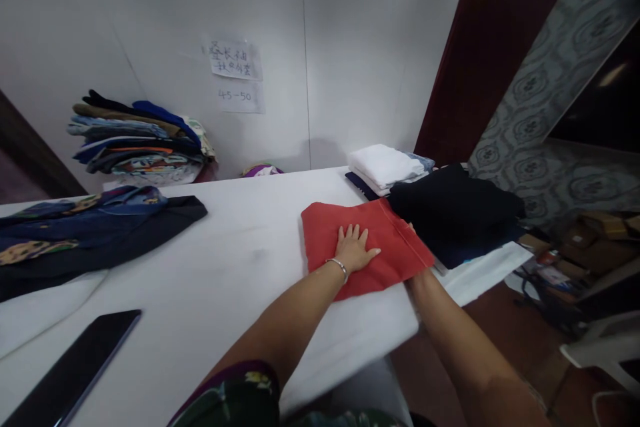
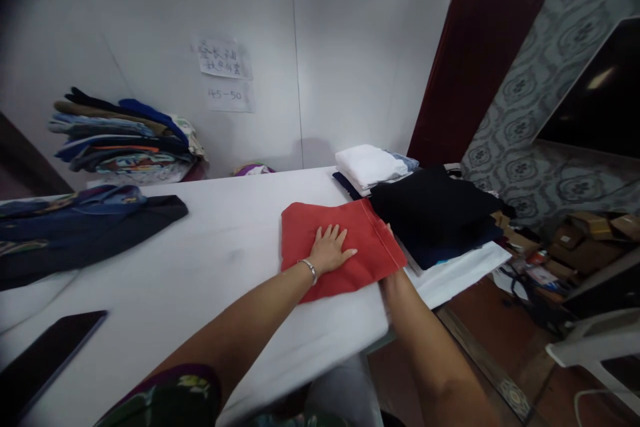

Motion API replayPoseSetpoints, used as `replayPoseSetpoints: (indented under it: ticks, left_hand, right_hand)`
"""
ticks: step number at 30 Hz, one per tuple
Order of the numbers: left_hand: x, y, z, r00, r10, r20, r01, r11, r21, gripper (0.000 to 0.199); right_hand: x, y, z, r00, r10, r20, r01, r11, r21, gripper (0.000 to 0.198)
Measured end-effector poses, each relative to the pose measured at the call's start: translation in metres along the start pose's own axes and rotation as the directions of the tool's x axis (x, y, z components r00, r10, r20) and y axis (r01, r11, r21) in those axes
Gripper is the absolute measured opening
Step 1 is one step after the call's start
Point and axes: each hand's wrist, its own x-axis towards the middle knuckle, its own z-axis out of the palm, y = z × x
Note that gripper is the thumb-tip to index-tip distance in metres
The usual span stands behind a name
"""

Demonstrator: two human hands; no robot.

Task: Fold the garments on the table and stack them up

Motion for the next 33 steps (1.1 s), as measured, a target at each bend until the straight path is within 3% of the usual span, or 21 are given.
replayPoseSetpoints:
  ticks: [4,7,9,13,16,19,21,22,25,27,29,31,33]
  left_hand:
    - [0.002,0.001,0.0,1.0,-0.008,0.021,0.009,0.997,-0.08,0.08]
    - [0.005,-0.003,-0.03,0.999,-0.017,0.052,0.022,0.994,-0.103,0.081]
    - [0.006,-0.014,-0.051,0.999,-0.034,-0.017,0.033,0.998,-0.051,0.077]
    - [0.004,-0.056,-0.072,0.964,-0.192,-0.184,0.217,0.968,0.128,0.065]
    - [0.003,-0.087,-0.066,0.918,-0.389,-0.078,0.394,0.918,0.053,0.066]
    - [0.005,-0.103,-0.057,0.892,-0.452,0.012,0.452,0.892,0.006,0.068]
    - [0.006,-0.104,-0.054,0.892,-0.452,0.016,0.452,0.892,0.005,0.068]
    - [0.006,-0.103,-0.054,0.893,-0.45,0.016,0.45,0.893,0.004,0.068]
    - [0.005,-0.1,-0.055,0.901,-0.433,0.002,0.433,0.901,0.003,0.065]
    - [0.003,-0.099,-0.055,0.91,-0.415,-0.015,0.415,0.91,0.007,0.064]
    - [0.002,-0.099,-0.054,0.915,-0.403,-0.026,0.404,0.915,0.015,0.064]
    - [0.002,-0.1,-0.053,0.916,-0.401,-0.027,0.402,0.915,0.021,0.065]
    - [0.002,-0.101,-0.052,0.913,-0.407,-0.016,0.408,0.913,0.021,0.067]
  right_hand:
    - [0.0,0.019,-0.003,0.995,0.092,0.03,-0.096,0.917,0.386,0.089]
    - [0.001,0.02,-0.009,0.989,0.092,0.116,-0.139,0.849,0.51,0.087]
    - [0.002,0.017,-0.014,0.986,0.068,0.152,-0.142,0.818,0.557,0.083]
    - [0.006,0.014,-0.02,0.986,0.103,0.13,-0.162,0.778,0.607,0.068]
    - [0.013,0.019,-0.025,0.963,0.231,0.137,-0.263,0.71,0.653,0.046]
    - [0.022,0.026,-0.032,0.893,0.379,0.244,-0.445,0.659,0.606,0.035]
    - [0.029,0.028,-0.038,0.859,0.439,0.263,-0.508,0.676,0.533,0.036]
    - [0.031,0.028,-0.041,0.866,0.453,0.213,-0.498,0.737,0.456,0.038]
    - [0.035,0.02,-0.045,0.926,0.376,-0.035,-0.372,0.924,0.084,0.056]
    - [0.034,0.008,-0.041,0.971,0.212,-0.109,-0.229,0.957,-0.179,0.066]
    - [0.032,-0.009,-0.03,0.998,-0.013,-0.054,-0.009,0.922,-0.387,0.068]
    - [0.033,-0.023,-0.013,0.969,-0.235,0.072,0.236,0.812,-0.533,0.065]
    - [0.039,-0.029,0.003,0.933,-0.322,0.164,0.355,0.732,-0.582,0.065]
